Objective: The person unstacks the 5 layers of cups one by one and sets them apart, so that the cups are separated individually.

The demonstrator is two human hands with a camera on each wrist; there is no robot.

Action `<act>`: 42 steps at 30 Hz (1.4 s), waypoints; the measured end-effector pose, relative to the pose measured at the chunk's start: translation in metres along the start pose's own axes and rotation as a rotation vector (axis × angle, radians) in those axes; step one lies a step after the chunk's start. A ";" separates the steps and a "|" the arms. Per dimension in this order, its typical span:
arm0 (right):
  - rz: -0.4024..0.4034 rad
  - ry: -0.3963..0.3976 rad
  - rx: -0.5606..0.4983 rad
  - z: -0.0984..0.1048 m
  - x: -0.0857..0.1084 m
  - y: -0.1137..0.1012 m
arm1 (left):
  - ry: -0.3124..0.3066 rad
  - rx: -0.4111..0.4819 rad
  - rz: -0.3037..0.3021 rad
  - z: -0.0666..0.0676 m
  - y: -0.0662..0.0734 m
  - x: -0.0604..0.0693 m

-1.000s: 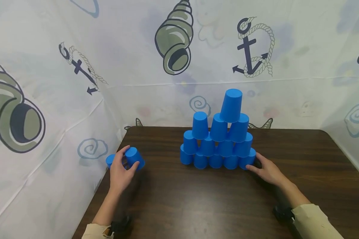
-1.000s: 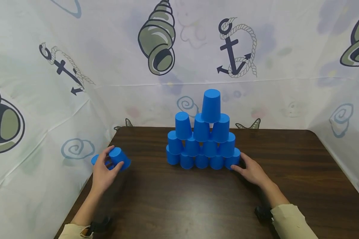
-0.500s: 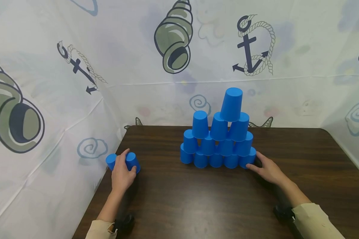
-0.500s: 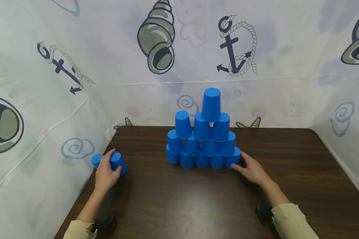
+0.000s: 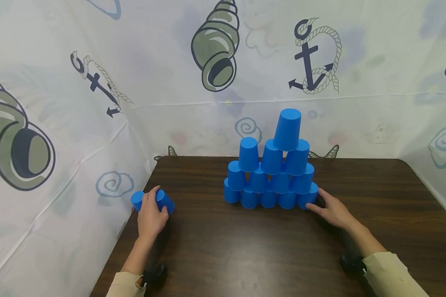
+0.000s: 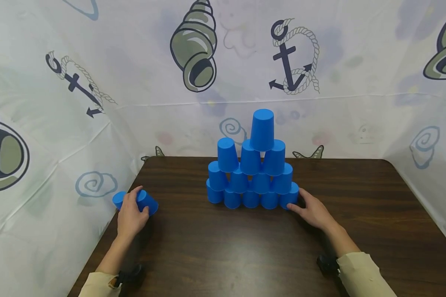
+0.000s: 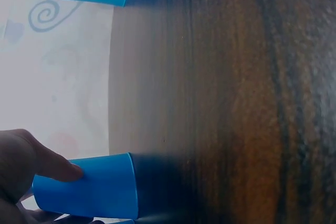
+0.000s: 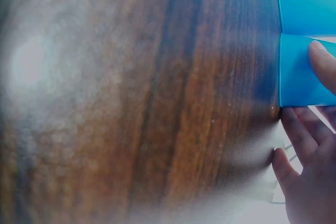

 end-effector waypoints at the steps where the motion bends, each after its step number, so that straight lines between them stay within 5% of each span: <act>1: 0.001 0.001 -0.001 0.000 0.000 0.000 | 0.000 0.000 0.000 0.000 0.000 0.001; 12: -0.001 0.003 -0.004 0.001 -0.001 0.002 | 0.062 -0.012 -0.024 0.009 0.006 0.002; 18: -0.001 0.006 -0.002 0.001 0.000 0.001 | 0.194 0.017 -0.086 0.033 0.022 0.001; 22: -0.008 0.007 -0.002 0.002 -0.001 0.002 | 0.314 0.036 -0.187 0.055 0.044 -0.002; 27: -0.017 0.009 -0.002 0.003 0.000 0.003 | 0.417 0.133 -0.383 0.083 0.099 -0.004; 31: -0.014 0.011 0.003 0.003 0.000 0.003 | 0.423 0.243 -0.547 0.101 0.158 -0.004; 36: -0.013 0.009 0.004 0.003 0.000 0.004 | 0.363 0.373 -0.740 0.113 0.234 -0.003; 42: -0.009 0.004 -0.002 0.001 0.000 0.004 | 0.231 0.530 -0.869 0.114 0.310 0.003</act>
Point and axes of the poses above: each hand's wrist, its own x-axis away from the middle knuckle, its own z-axis out of the back of the hand, y = z × x, the point moved 7 cm from there along -x, towards the middle knuckle, and after that the axes turned 14 degrees about -x, right-handed, at the moved point
